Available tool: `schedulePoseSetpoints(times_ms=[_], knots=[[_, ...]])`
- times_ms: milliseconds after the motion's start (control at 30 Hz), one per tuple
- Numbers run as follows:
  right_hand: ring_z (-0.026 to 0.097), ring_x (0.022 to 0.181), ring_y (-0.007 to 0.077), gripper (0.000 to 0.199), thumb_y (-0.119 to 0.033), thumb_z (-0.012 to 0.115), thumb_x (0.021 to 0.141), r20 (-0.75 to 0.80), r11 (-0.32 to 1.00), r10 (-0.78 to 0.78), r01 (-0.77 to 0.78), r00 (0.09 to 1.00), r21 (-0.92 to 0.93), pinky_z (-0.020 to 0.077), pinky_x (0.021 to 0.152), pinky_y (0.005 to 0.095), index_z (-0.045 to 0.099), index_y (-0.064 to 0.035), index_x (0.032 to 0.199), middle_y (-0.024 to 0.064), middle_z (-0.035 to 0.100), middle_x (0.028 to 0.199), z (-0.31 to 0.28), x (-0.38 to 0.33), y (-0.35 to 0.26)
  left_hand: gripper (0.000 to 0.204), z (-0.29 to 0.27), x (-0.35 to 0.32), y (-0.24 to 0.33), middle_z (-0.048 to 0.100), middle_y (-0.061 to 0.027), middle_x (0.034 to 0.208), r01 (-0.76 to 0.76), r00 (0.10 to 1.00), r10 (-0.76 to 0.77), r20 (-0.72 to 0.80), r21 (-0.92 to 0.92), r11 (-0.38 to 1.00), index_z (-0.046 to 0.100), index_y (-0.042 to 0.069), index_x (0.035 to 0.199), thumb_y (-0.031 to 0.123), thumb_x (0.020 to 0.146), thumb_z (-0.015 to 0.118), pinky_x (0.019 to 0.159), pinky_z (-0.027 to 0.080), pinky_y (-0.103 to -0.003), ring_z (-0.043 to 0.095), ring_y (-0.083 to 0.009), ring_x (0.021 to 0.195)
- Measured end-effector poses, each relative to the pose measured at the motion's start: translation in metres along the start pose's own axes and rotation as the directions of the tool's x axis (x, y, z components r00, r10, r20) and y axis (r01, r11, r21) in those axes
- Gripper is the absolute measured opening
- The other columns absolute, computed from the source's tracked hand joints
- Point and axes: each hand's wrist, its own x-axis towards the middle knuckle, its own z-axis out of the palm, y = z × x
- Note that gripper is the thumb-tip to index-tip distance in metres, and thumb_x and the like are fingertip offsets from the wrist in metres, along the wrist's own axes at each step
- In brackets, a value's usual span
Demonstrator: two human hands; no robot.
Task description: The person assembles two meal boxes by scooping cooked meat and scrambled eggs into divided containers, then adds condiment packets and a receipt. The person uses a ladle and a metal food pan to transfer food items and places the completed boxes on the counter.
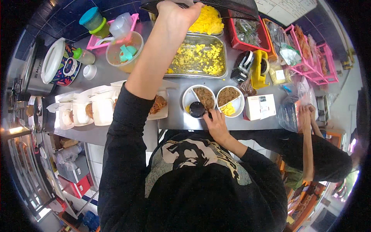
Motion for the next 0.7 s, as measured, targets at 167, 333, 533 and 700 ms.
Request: schedulePoseSetpoints(times_ms=[167, 333, 533, 700], knots=[[0.056, 0.077, 0.0365, 0.012, 0.003, 0.054, 0.079, 0.019, 0.756, 0.344, -0.289, 0.939, 0.587, 0.0455, 0.067, 0.0420, 0.056, 0.0019, 0.091, 0.0185, 0.055, 0.084, -0.015, 0.007, 0.000, 0.033, 0.003, 0.000, -0.004, 0.056, -0.0104, 0.120, -0.011, 0.999, 0.012, -0.043, 0.027, 1.000, 0.054, 0.011, 0.114, 0.027, 0.097, 0.030, 0.090, 0.043, -0.050, 0.051, -0.0293, 0.105], [0.059, 0.077, 0.0358, 0.011, 0.002, 0.054, 0.082, 0.031, 0.778, 0.266, -0.234, 0.963, 0.583, 0.0483, 0.066, 0.0407, 0.057, 0.0012, 0.092, 0.0176, 0.057, 0.083, -0.004, 0.017, 0.004, 0.032, 0.007, 0.006, -0.003, 0.056, -0.0101, 0.119, 0.010, 0.999, -0.013, -0.052, -0.068, 0.998, 0.054, 0.012, 0.113, 0.025, 0.097, 0.031, 0.089, 0.044, -0.050, 0.052, -0.0282, 0.104], [0.060, 0.073, 0.0324, 0.012, 0.004, 0.058, 0.081, 0.109, 0.827, 0.207, -0.233, 0.972, 0.511, 0.0485, 0.065, 0.0368, 0.057, 0.0036, 0.093, 0.0176, 0.058, 0.083, -0.022, 0.015, 0.009, 0.033, 0.003, 0.008, 0.000, 0.055, -0.0105, 0.121, 0.007, 0.999, -0.008, -0.031, -0.046, 0.999, 0.052, 0.009, 0.117, 0.024, 0.097, 0.032, 0.092, 0.043, -0.051, 0.051, -0.0287, 0.108], [0.060, 0.068, 0.0190, 0.015, -0.008, 0.064, 0.085, 0.183, 0.541, 0.475, -0.450, 0.861, 0.711, 0.0473, 0.061, 0.0301, 0.061, 0.0035, 0.094, 0.0133, 0.062, 0.079, -0.032, 0.034, 0.047, 0.036, 0.010, -0.001, 0.001, 0.050, -0.0125, 0.129, -0.016, 1.000, 0.016, -0.003, 0.005, 1.000, 0.049, 0.006, 0.123, 0.022, 0.097, 0.030, 0.099, 0.038, -0.054, 0.046, -0.0310, 0.115]])
